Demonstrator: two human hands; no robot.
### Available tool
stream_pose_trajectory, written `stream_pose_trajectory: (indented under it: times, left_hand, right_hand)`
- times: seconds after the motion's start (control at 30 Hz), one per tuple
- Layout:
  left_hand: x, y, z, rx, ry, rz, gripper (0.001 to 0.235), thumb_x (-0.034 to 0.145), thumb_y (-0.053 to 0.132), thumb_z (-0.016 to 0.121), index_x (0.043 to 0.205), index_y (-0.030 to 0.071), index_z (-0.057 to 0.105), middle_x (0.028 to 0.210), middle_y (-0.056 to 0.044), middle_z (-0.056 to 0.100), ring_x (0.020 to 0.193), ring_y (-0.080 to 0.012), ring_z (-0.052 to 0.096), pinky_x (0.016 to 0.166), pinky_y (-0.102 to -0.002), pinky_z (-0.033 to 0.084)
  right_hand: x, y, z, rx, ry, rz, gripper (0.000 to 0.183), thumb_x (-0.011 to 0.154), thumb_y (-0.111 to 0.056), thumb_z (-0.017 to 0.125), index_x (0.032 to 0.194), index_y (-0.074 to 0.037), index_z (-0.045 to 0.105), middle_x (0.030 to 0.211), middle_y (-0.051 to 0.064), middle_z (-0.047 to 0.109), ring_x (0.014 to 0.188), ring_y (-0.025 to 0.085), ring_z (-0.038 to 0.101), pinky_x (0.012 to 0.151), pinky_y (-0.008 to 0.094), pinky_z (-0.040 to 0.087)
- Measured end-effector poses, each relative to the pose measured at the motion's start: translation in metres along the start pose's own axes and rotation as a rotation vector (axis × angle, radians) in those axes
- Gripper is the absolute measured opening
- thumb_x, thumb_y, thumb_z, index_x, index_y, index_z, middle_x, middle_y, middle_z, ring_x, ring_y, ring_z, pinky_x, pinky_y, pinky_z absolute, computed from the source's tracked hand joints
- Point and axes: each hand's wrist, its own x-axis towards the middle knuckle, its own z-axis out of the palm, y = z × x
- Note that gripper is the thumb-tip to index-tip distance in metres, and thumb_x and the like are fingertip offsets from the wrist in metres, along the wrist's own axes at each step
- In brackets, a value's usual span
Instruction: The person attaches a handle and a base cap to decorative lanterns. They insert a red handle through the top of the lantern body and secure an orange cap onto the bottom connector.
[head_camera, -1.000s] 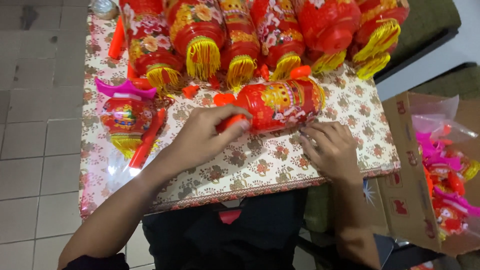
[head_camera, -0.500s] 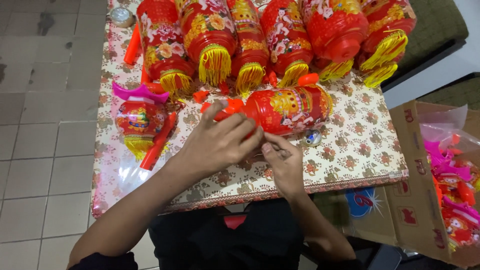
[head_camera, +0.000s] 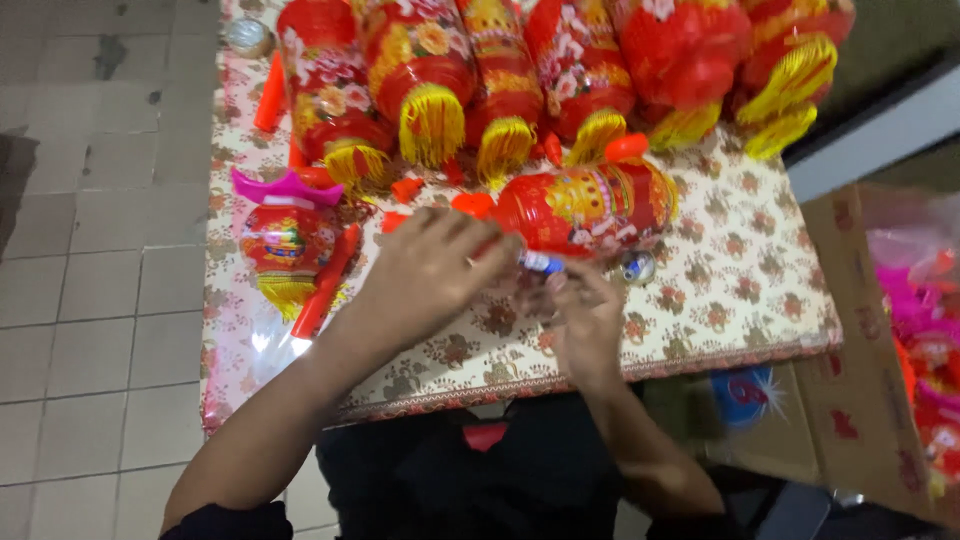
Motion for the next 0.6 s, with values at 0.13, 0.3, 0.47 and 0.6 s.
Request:
stream_pose_trajectory:
  times: [0.13,0.3,0.47,0.6]
  left_hand:
    - [-0.006,-0.005,0.007,-0.06,-0.002,-0.125,0.022,0.089,0.015,0.074,0.111,0.011,0.074,0.09,-0.01,0.073,0.08,-0.0284,0.074,0.073,-0.041,0.059]
    - [-0.011,-0.002,-0.002,-0.437,-0.076,-0.442,0.03,0.105,0.034,0.053,0.123,0.012,0.061,0.087,-0.015,0.074,0.08,-0.0336,0.075,0.071,-0.044,0.058]
    - [-0.006,0.006,0.001,-0.55,-0.005,-0.448,0.03,0.103,0.036,0.058,0.118,0.01,0.062,0.074,-0.011,0.069,0.071,-0.0335,0.073,0.068,-0.04,0.057]
    - [-0.004,0.004,0.001,-0.53,-0.02,-0.411,0.03,0.094,0.029,0.076,0.113,0.007,0.066,0.071,-0.013,0.069,0.065,-0.0327,0.071,0.064,-0.039,0.057]
  right_hand:
    - [0.016,-0.019,-0.008,-0.055,0.027,-0.158,0.032,0.096,-0.017,0.071,0.117,0.007,0.067,0.091,0.016,0.071,0.077,0.027,0.077,0.067,0.034,0.068]
    - [0.027,-0.058,-0.039,-0.404,0.117,-0.464,0.035,0.094,-0.023,0.074,0.111,0.007,0.069,0.092,0.02,0.069,0.073,0.024,0.073,0.064,0.032,0.065]
    - [0.04,-0.079,-0.082,-0.769,-0.038,-0.607,0.018,0.094,-0.001,0.077,0.105,0.011,0.072,0.091,0.022,0.068,0.077,0.032,0.073,0.062,0.035,0.062]
    - [0.043,-0.08,-0.104,-1.095,-0.128,-0.689,0.015,0.09,0.006,0.077,0.104,0.009,0.075,0.09,0.018,0.068,0.074,0.029,0.072,0.061,0.033,0.061]
